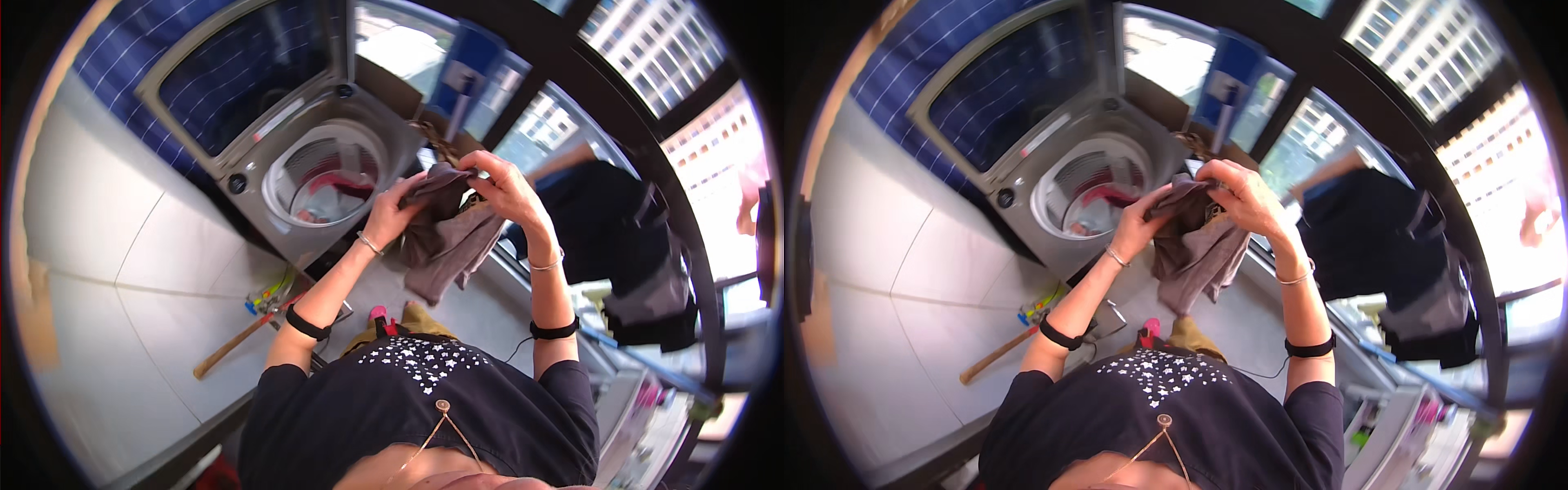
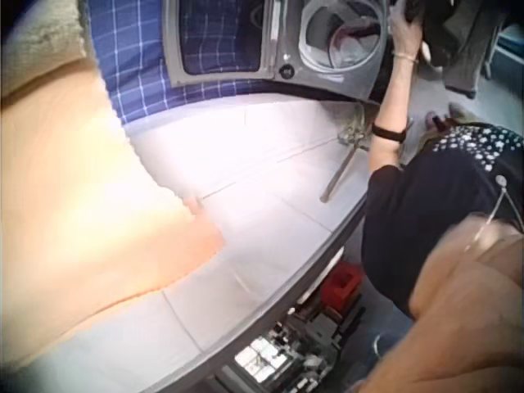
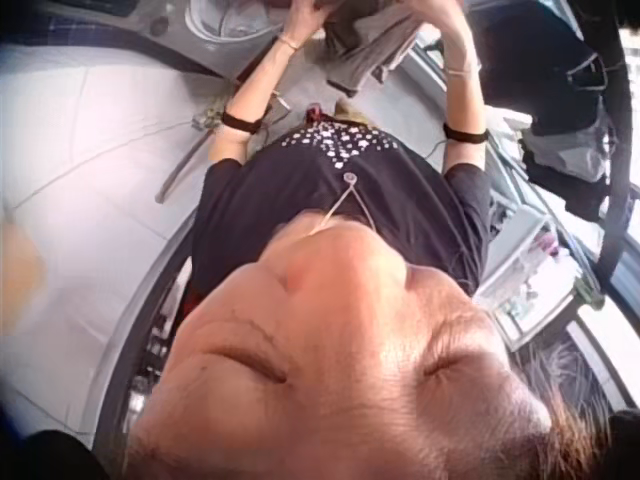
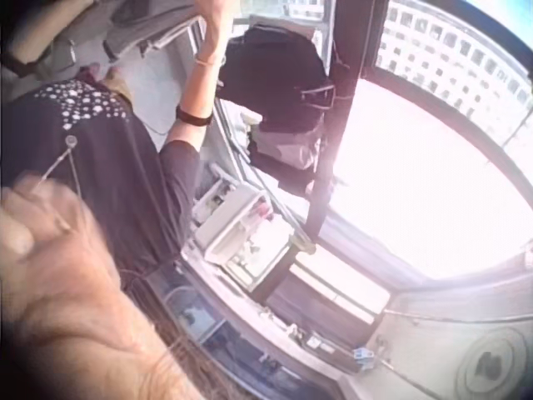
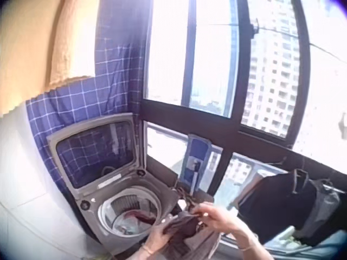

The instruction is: The person removes wet clothes from a top-loading washing machine, places them on hangers, and hangs them on a drying rack near a window. The person handles several garments including a patterned top, a dark shirt, and a pink towel.

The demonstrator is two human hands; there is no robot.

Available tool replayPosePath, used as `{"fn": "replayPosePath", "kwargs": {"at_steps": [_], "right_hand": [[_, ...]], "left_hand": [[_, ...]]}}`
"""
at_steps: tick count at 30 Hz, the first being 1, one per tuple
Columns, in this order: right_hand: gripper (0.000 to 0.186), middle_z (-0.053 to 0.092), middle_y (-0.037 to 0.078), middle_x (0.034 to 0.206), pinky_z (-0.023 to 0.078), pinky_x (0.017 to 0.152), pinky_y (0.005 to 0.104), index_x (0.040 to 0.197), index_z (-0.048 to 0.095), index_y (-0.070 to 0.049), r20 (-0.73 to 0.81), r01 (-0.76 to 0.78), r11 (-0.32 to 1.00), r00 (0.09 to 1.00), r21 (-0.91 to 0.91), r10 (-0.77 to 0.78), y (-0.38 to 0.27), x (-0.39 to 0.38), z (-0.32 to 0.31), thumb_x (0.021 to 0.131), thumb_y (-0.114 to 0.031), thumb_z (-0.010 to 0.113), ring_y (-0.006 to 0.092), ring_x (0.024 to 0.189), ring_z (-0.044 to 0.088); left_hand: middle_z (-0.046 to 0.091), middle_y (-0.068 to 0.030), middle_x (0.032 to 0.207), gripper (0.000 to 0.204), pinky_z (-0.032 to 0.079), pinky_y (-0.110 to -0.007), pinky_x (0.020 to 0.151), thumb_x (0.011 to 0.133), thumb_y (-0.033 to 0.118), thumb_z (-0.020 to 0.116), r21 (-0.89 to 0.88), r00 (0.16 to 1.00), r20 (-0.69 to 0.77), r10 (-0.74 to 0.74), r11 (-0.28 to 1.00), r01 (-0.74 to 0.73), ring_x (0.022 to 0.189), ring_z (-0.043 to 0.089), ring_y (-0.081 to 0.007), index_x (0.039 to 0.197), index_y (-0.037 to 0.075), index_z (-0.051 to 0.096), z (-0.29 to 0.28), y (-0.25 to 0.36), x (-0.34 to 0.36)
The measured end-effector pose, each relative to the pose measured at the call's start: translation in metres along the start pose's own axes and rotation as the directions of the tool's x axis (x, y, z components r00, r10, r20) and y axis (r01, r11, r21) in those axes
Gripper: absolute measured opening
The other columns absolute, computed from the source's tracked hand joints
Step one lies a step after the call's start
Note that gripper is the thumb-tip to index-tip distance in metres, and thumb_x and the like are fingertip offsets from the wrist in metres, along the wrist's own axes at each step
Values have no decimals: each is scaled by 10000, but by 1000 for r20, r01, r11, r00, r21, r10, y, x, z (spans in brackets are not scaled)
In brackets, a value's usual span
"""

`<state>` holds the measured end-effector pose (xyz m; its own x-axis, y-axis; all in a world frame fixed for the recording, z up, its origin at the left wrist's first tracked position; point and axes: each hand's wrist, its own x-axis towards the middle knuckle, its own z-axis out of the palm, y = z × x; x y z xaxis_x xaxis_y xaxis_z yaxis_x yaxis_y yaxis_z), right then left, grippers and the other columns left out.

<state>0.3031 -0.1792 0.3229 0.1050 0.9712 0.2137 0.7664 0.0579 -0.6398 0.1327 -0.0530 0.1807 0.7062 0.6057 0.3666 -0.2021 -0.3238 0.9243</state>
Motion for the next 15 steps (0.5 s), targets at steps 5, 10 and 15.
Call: {"fn": "replayPosePath", "kwargs": {"at_steps": [5,10,15], "right_hand": [[375,616,19,950,487,734,237,1186,558,-63,-269,-317,923,890,219,369,11,-131,-43,820,11,595,100,847,565],[428,618,50,935,480,746,287,1197,568,-31,-126,-538,814,812,219,571,22,-255,-53,793,-136,664,121,826,561],[275,667,18,871,488,790,272,1036,657,46,-203,-638,738,710,222,674,17,-387,-68,881,-181,658,102,823,586]], "left_hand": [[659,-53,1105,287,457,-272,922,947,84,513,-440,932,328,-152,849,293,1028,592,-123,1184,-48,611,43,34,-3],[645,-106,1158,339,452,-289,966,978,113,399,-640,866,498,-47,654,403,1053,611,-172,1222,-53,567,120,92,10],[642,-151,1180,432,435,-298,1014,913,108,316,-633,788,586,188,714,301,1131,587,-216,1205,-57,589,222,130,-13]]}}
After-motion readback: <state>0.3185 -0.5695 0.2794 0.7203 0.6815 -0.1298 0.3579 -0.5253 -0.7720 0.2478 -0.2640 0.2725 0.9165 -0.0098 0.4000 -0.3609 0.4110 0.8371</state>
